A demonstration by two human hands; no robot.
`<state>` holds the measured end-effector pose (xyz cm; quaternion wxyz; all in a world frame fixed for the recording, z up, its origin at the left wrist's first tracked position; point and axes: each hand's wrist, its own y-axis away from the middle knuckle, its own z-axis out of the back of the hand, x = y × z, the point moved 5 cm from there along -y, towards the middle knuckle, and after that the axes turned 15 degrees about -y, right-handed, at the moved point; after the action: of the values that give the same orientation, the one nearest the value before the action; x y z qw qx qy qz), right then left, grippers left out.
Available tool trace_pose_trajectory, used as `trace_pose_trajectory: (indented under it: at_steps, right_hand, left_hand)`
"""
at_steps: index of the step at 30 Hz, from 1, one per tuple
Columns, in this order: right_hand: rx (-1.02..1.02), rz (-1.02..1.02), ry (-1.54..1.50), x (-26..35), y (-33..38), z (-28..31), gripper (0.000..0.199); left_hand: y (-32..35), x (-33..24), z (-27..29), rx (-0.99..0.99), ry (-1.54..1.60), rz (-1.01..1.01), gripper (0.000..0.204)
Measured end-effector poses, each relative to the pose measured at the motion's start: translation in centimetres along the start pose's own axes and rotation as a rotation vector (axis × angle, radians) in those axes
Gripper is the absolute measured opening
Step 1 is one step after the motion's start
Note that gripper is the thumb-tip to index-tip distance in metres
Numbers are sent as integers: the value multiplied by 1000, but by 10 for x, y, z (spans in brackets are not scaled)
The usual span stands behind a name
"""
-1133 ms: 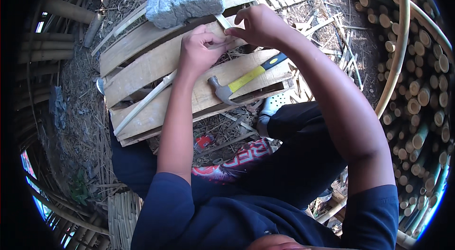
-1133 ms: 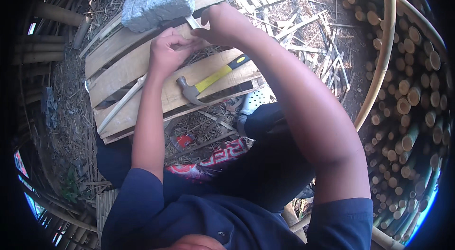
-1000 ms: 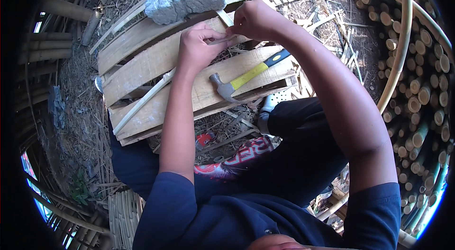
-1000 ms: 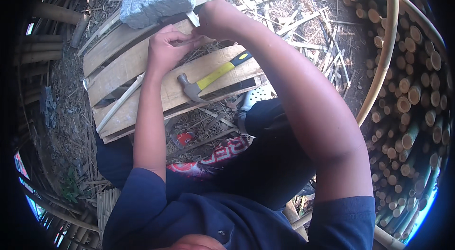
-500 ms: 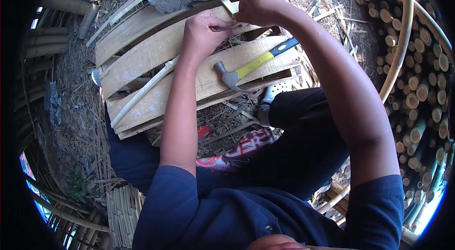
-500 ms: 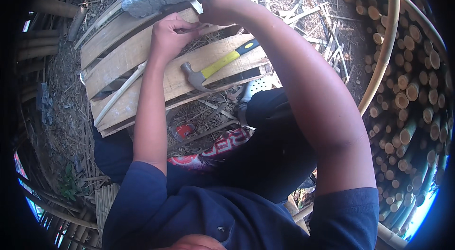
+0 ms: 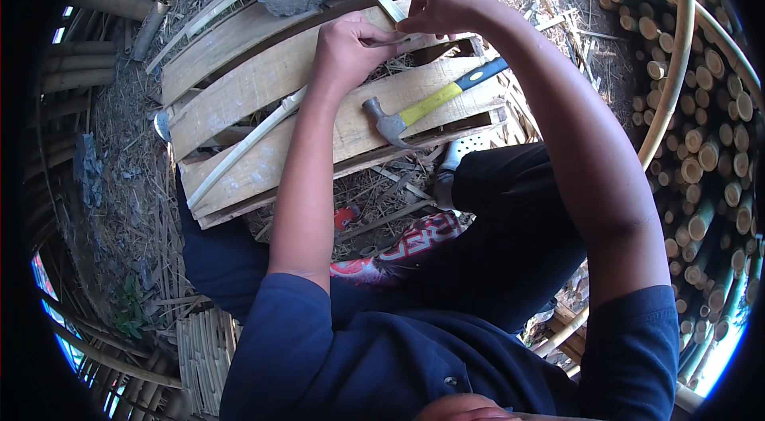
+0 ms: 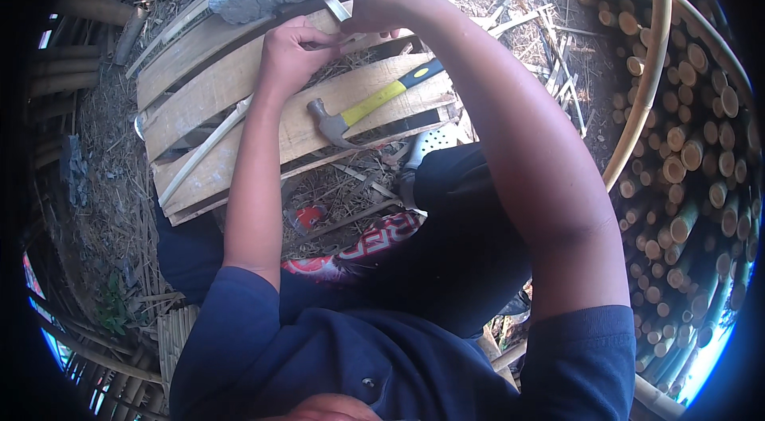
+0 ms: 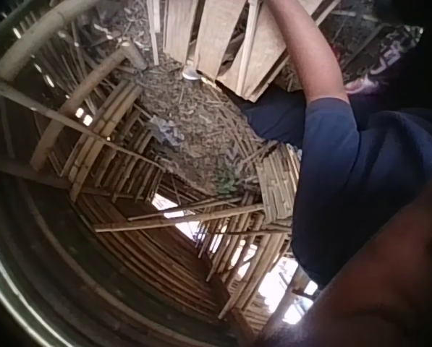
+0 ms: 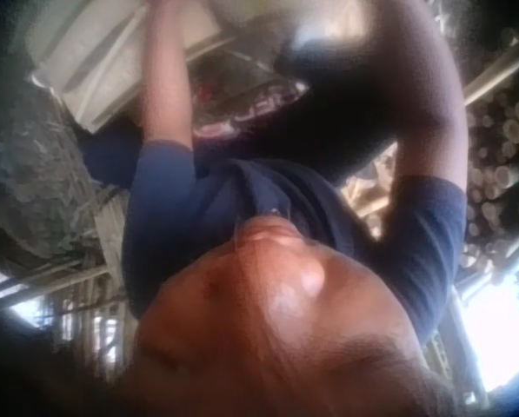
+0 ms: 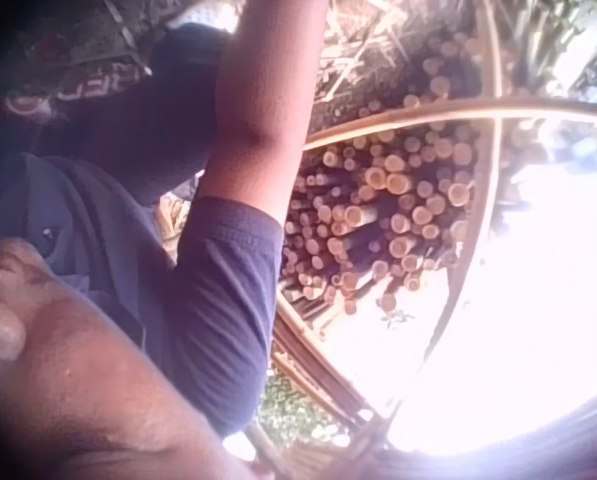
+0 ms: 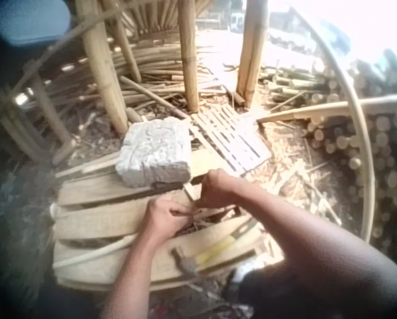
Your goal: The person assembles a wooden box by hammering small wooden strips onto a larger wooden pallet frame, using a hammer to drive in nails and handling the wooden strips one at a time.
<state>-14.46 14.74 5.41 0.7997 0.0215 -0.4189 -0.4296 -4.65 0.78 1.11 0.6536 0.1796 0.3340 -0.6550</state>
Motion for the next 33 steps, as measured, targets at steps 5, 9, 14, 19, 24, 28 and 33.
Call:
trace_pose_trajectory:
  at_steps: [5, 9, 14, 19, 24, 28, 33]
  right_hand:
    - [56, -46, -108, -7, 0, -2, 36]
    - [57, -20, -101, -6, 0, -5, 33]
    - [56, 18, -93, -5, -3, -8, 30]
    - [-62, -96, -91, -4, -12, 6, 55]
    - [-303, -40, -570, -7, -24, 13, 84]
    - [-115, -191, -948, 6, -43, 12, 96]
    - [-145, -254, -860, -9, -72, 1, 98]
  left_hand:
    - [0, -3, 0, 14, 24, 15, 21]
    - [0, -4, 0, 20, 26, 27, 22]
    - [1, -6, 3, 36, 11, 38, 23]
    - [-2, 0, 1, 4, 17, -9, 23]
    - [-5, -11, 1, -42, -54, -114, 34]
    - [2, -22, 5, -124, -158, -183, 57]
    - [2, -29, -5, -48, -393, -263, 50]
